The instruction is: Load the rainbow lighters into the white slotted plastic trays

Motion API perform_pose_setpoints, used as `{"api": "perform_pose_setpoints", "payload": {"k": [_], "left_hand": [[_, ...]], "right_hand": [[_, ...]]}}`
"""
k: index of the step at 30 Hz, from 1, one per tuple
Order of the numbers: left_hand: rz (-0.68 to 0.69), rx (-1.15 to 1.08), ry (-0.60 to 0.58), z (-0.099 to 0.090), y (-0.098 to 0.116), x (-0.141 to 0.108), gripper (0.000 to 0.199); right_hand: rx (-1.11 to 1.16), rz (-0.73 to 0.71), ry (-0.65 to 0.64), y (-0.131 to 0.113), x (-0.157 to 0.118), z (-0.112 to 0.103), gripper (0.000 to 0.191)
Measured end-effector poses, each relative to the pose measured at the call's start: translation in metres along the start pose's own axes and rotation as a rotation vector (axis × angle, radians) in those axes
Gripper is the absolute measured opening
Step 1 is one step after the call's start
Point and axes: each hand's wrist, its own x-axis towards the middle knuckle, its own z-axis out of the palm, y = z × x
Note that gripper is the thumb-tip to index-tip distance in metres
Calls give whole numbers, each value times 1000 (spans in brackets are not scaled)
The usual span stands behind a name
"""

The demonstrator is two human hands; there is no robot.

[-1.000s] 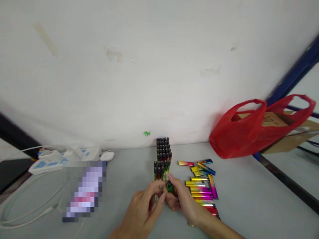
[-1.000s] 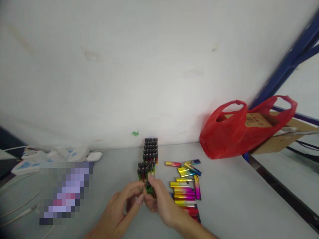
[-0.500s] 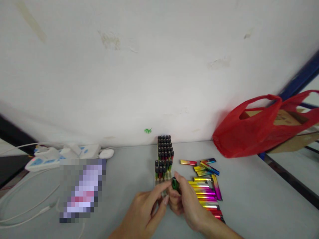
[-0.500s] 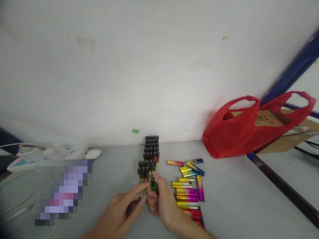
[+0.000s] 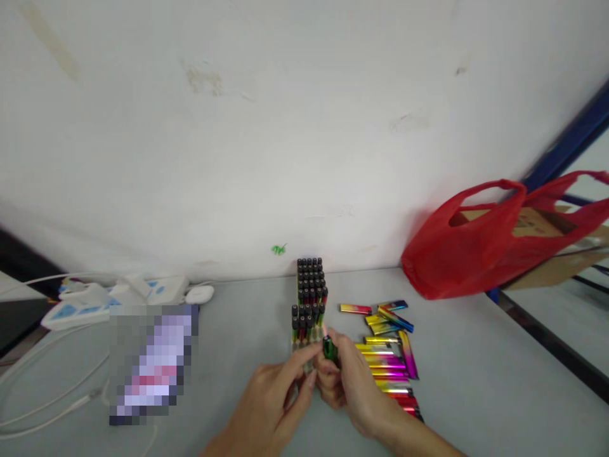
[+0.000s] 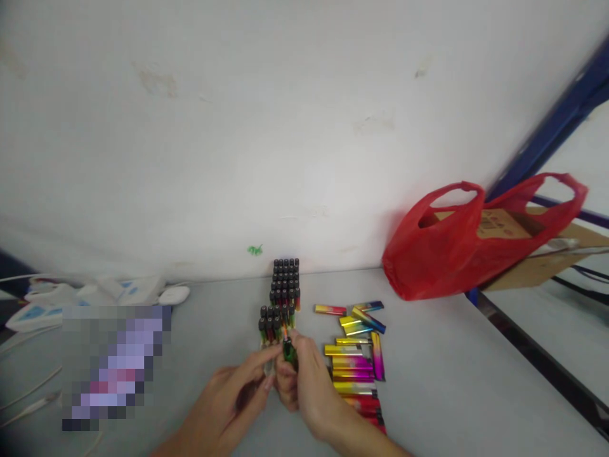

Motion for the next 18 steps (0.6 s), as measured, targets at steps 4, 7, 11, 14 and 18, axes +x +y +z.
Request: {"api": "perform_pose_setpoints", "payload": {"k": [4,7,11,14,18], "left_hand": [[-10,4,-20,0,-1,0,34],[-14,10,-23,0,-3,-1,33],[-10,14,-42,0,-5,-1,33],[7,18,-34,0,-5,-1,34],[9,21,-29,-2,-3,0,34]], "right_hand": [[-35,42,25,-4,-1,2,66],[-32,105,32,-9,-3,5,72],[-1,139,47,-13,-4,9,75],[7,135,58,-13,-4,10,73],[28,104,41,-13,-6,10,67]]}}
